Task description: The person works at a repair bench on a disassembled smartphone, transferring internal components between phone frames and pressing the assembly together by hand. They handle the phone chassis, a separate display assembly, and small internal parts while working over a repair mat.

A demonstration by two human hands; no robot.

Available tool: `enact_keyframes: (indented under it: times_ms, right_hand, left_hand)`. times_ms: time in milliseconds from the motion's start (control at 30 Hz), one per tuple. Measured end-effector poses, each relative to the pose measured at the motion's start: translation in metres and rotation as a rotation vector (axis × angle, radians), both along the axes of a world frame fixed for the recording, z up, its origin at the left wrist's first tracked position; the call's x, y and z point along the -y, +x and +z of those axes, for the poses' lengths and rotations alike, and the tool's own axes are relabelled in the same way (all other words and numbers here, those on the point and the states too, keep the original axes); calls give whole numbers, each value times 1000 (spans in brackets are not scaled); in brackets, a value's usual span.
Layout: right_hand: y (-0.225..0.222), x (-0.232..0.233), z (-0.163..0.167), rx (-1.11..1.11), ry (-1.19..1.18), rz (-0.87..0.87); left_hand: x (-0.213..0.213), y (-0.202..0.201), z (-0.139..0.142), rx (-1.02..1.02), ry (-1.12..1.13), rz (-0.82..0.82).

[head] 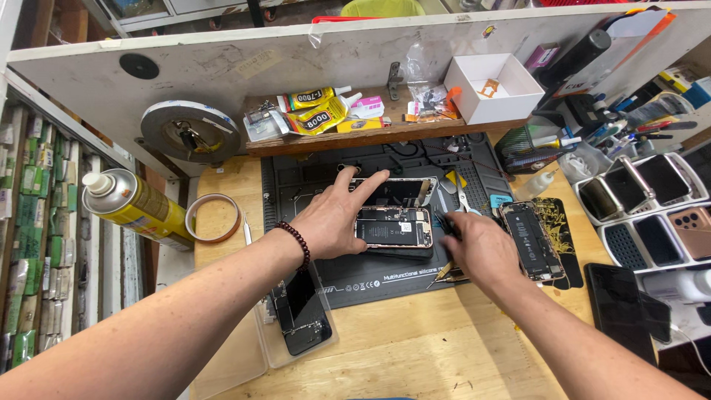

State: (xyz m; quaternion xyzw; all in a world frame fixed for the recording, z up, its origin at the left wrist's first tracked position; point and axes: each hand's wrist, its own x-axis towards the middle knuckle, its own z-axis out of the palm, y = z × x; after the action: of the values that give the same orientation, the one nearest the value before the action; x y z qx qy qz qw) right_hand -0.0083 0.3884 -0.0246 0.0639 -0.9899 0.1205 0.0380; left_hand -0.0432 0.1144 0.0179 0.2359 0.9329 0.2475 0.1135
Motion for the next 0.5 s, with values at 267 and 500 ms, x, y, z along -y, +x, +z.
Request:
enact_keyframes:
  times_ms: [267, 500]
  right_hand:
    - [6, 4, 15, -141, -246, -67]
    - [18, 39, 20, 44, -481, -126]
  left_hand:
    - [1, -1, -5, -39, 26, -12]
    - [0, 0, -5, -23, 8, 1]
